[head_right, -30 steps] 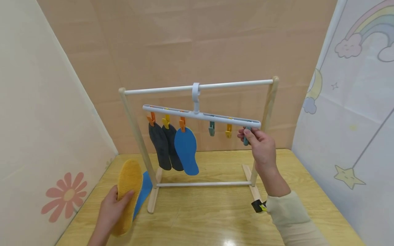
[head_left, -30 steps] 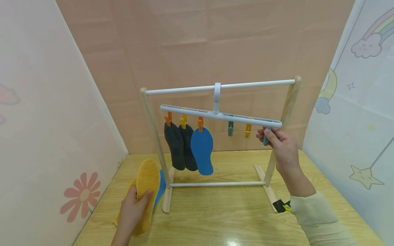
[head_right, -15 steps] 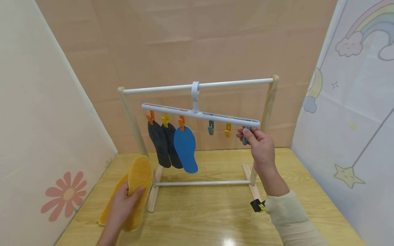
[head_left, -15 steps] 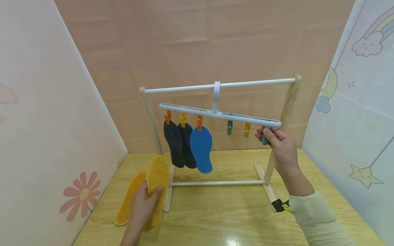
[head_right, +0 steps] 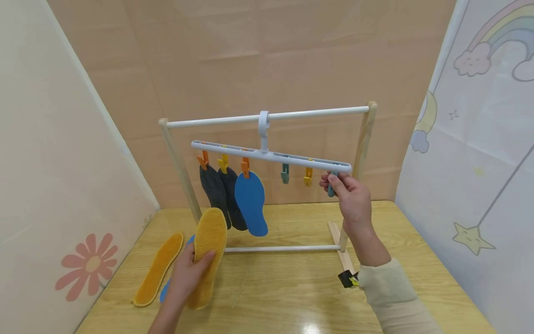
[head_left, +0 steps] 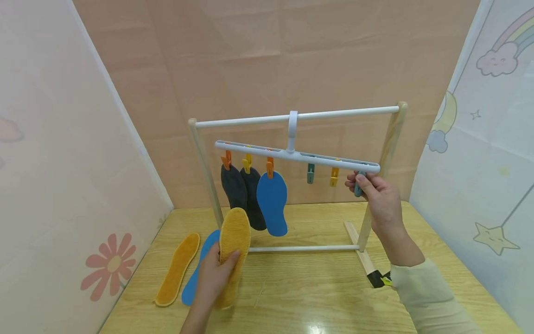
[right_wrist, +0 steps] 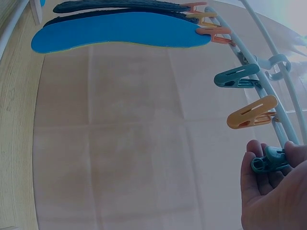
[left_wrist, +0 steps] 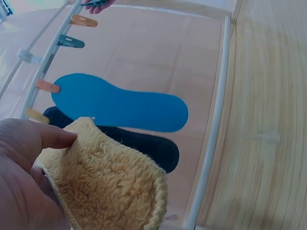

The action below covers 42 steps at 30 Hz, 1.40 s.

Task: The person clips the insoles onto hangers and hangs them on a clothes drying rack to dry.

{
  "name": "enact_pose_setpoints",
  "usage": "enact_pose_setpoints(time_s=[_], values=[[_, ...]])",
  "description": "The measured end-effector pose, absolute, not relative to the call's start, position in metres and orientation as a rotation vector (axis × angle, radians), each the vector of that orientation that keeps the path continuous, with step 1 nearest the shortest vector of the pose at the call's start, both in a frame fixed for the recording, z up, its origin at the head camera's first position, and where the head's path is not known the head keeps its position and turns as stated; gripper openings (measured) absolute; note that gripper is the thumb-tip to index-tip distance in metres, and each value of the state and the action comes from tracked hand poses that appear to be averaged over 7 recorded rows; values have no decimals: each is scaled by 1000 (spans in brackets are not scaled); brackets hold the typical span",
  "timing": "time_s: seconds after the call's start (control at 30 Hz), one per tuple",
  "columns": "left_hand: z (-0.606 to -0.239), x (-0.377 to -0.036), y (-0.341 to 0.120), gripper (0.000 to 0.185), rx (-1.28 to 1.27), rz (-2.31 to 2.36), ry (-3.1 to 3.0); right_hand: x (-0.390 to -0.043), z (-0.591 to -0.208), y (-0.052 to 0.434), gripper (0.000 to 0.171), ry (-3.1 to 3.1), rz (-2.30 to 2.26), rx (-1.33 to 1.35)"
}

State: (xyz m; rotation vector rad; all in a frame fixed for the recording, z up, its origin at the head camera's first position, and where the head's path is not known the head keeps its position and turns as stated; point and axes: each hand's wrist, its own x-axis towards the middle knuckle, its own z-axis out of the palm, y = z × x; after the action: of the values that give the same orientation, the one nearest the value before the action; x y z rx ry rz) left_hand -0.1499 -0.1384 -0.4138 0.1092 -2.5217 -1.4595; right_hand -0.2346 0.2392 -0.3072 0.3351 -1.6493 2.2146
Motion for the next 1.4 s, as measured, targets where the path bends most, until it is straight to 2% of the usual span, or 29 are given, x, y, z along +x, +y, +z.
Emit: enact_pose_setpoints(time_s=[1.4], values=[[-402,-161,-36,41,-186,-1750,-2469,-238,-307,239,20,-1639,2242,328]])
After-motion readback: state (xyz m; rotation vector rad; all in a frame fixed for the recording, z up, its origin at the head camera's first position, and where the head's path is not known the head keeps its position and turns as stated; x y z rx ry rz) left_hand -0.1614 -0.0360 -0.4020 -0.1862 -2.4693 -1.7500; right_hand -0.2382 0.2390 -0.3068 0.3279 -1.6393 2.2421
